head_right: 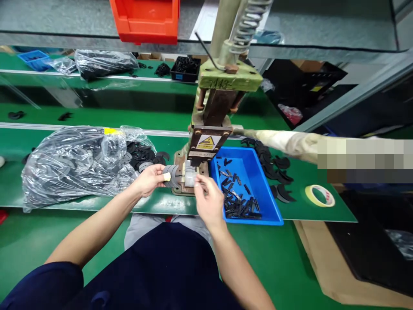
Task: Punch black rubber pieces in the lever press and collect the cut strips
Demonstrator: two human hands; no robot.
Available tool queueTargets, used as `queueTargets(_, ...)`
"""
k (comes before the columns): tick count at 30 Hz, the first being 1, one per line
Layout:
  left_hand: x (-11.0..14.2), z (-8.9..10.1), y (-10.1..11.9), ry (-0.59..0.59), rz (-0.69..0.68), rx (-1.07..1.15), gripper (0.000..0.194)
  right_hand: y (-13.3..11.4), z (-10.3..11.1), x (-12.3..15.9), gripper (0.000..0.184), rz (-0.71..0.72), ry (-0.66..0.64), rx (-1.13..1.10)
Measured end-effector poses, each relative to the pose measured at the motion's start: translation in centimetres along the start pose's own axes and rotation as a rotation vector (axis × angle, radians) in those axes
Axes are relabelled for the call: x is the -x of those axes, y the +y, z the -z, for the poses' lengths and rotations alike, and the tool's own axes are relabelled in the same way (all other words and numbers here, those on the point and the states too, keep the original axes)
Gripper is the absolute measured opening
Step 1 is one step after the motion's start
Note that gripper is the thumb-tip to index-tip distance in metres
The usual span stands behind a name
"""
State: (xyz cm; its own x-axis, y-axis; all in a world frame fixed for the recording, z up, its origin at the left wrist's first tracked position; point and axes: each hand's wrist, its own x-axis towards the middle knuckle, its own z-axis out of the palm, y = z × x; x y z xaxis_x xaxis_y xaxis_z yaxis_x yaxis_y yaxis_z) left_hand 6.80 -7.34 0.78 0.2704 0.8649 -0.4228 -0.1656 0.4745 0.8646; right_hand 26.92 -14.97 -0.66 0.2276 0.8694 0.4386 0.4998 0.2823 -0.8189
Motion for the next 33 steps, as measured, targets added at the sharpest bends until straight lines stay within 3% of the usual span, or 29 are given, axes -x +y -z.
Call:
queueTargets(3, 1.2, 0.2, 0.2, -0.055, -0.014, 0.001, 0.047, 1.1, -2.5, 0.6, 0.034, -0.022, -0.18, -0.027)
queueTargets(6, 2.0, 0.1, 0.3, -0.096, -0.05, -0.006, 0.045, 0.9, -3.4, 0.1, 0.021, 0.019, -0.258, -0.036)
queueTargets(10, 2.9, -0.3, -0.5, -0.097, -0.137, 0.06, 0.049, 0.6, -3.6, 0.2, 0.017, 0.046, -0.212, -0.038)
queueTargets(13, 3.3, -0.5, -2.1, -0.059, -0.218, -0.027, 0.036, 0.9, -4.0, 0.7, 0.021, 0.024, -0.138, -0.037)
queueTargets(15, 3.4, -0.2, -2.9, 0.015, -0.454, -0.233, 0.021, 1.3, -4.4, 0.7, 0.022, -0.004, -0.144, -0.044)
queueTargets(17, 3.5, 0.6, -3.4, 0.088, -0.823, -0.529, 0.01, 1.8, -4.7, 0.6, 0.029, -0.044, -0.178, -0.061)
queueTargets(19, 3.5, 1.7, -3.4, 0.116, -1.167, -0.8, 0.013, 2.2, -4.6, 0.2, 0.038, -0.087, -0.198, -0.082)
queueTargets(22, 3.6, 3.2, -3.1, 0.094, -1.42, -1.02, 0.021, 2.5, -4.0, -0.4, 0.039, -0.131, -0.203, -0.096)
queueTargets(27, 3.9, 4.5, -2.8, 0.08, -1.448, -1.091, 0.02, 0.6, -2.7, -2.1, 0.024, -0.097, -0.317, -0.068)
queueTargets(30, 3.9, 5.1, -2.6, 0.024, -1.282, -1.065, 0.02, -1.7, -2.8, -4.1, 0.021, -0.025, -0.485, -0.057)
queueTargets(33, 3.8, 5.6, -2.3, -0.081, -1.036, -1.015, 0.022, -3.5, -3.4, -6.2, 0.02, 0.043, -0.752, -0.075)
